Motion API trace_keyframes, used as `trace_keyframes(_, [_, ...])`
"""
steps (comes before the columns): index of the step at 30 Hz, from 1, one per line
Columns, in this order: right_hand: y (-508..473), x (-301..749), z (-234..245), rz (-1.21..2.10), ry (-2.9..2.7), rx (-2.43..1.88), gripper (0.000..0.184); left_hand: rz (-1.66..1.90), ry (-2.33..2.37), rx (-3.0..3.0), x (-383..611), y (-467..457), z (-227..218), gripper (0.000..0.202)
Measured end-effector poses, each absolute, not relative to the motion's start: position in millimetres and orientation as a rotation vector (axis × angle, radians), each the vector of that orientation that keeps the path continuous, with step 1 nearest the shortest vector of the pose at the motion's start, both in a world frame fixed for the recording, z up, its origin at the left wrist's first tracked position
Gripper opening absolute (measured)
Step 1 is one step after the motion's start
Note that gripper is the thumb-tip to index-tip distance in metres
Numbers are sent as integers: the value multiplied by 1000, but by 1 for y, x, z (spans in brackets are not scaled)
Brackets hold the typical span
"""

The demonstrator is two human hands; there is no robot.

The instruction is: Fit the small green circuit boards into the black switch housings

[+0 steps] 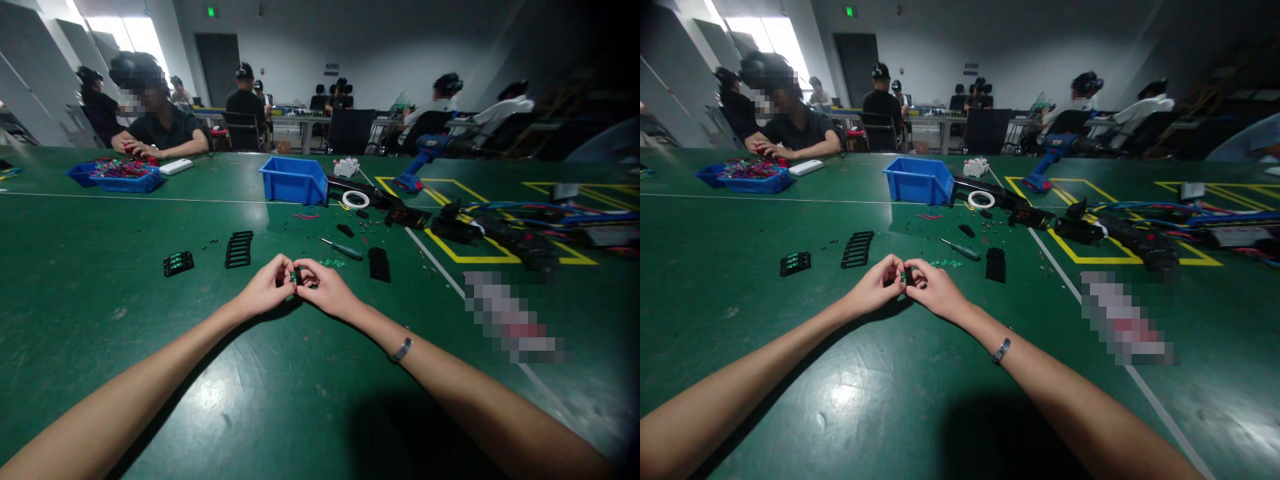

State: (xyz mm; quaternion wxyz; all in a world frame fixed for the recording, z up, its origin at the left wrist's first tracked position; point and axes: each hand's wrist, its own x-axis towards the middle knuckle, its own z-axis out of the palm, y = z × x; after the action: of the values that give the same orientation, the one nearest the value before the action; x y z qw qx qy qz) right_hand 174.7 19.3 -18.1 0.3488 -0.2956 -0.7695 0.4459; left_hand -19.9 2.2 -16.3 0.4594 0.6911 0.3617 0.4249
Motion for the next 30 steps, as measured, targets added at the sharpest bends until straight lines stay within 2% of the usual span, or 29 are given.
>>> trace_keyframes(14, [15, 173, -12, 1066, -2005, -781, 33, 1058, 836, 1623, -20, 2, -16, 18])
trace_keyframes(30, [13, 174, -8, 1046, -2048, -822, 34, 1048, 861, 1628, -19, 4, -14, 29])
